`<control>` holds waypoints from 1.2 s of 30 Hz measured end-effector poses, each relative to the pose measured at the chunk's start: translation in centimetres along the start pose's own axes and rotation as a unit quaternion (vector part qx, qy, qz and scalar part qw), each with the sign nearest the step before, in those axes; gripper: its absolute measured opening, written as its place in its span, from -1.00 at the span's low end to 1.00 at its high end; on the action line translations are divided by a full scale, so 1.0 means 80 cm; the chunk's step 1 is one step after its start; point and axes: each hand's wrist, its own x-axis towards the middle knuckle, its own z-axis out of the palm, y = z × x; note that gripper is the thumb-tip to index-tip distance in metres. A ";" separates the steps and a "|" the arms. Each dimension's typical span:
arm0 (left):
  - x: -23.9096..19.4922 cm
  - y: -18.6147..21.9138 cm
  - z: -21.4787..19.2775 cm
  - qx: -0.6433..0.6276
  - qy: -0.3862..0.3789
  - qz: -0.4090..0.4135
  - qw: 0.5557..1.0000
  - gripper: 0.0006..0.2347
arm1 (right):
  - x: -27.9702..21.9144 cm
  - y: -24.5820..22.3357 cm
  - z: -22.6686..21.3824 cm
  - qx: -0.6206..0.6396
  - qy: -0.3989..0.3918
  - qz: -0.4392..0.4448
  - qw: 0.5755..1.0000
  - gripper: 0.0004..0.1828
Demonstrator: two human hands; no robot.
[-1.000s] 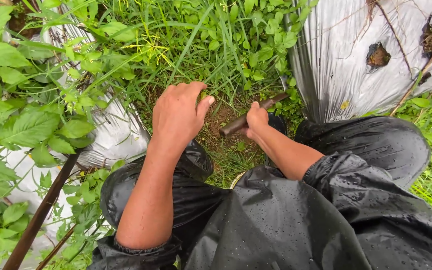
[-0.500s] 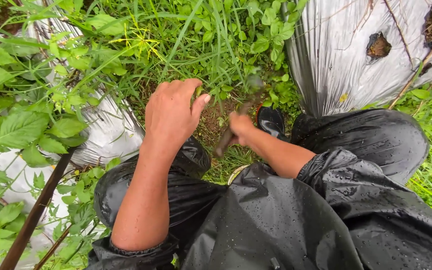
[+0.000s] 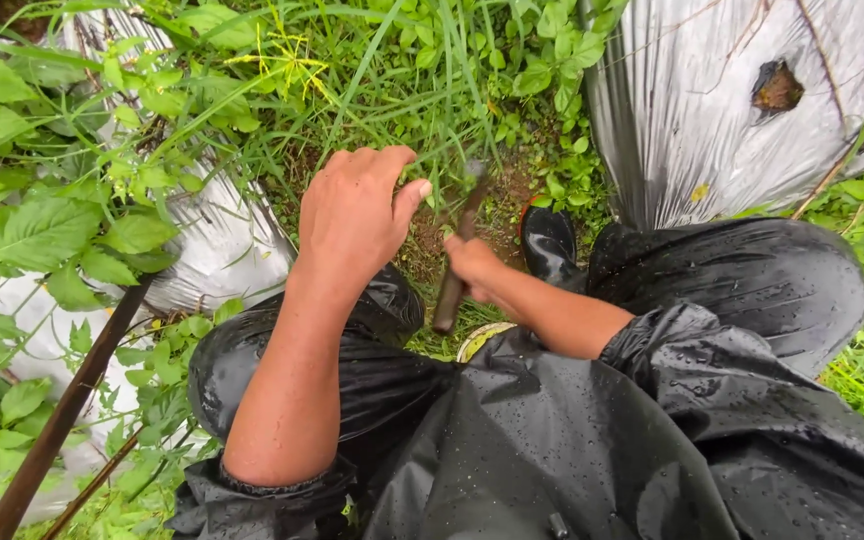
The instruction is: A person wearing a raincoat and boots uses a sickle to clear weeds from the ground between rows of plants covered in plastic mulch.
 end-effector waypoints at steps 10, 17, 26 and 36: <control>0.004 0.009 -0.004 0.002 0.001 0.005 1.000 -0.71 | -0.018 0.003 -0.016 0.058 -0.077 0.020 0.995 -0.35; 0.011 0.014 -0.014 0.009 -0.055 -0.023 0.998 -0.72 | -0.048 -0.021 -0.060 0.170 0.103 -0.031 0.980 -0.27; 0.049 0.055 0.009 0.030 -0.115 0.043 0.992 -0.74 | -0.181 -0.032 -0.241 -0.123 0.230 -0.162 0.952 -0.53; 0.133 0.118 0.250 -0.017 -0.271 0.158 0.949 -0.70 | -0.194 0.060 -0.324 -0.366 0.293 -0.112 0.876 -0.45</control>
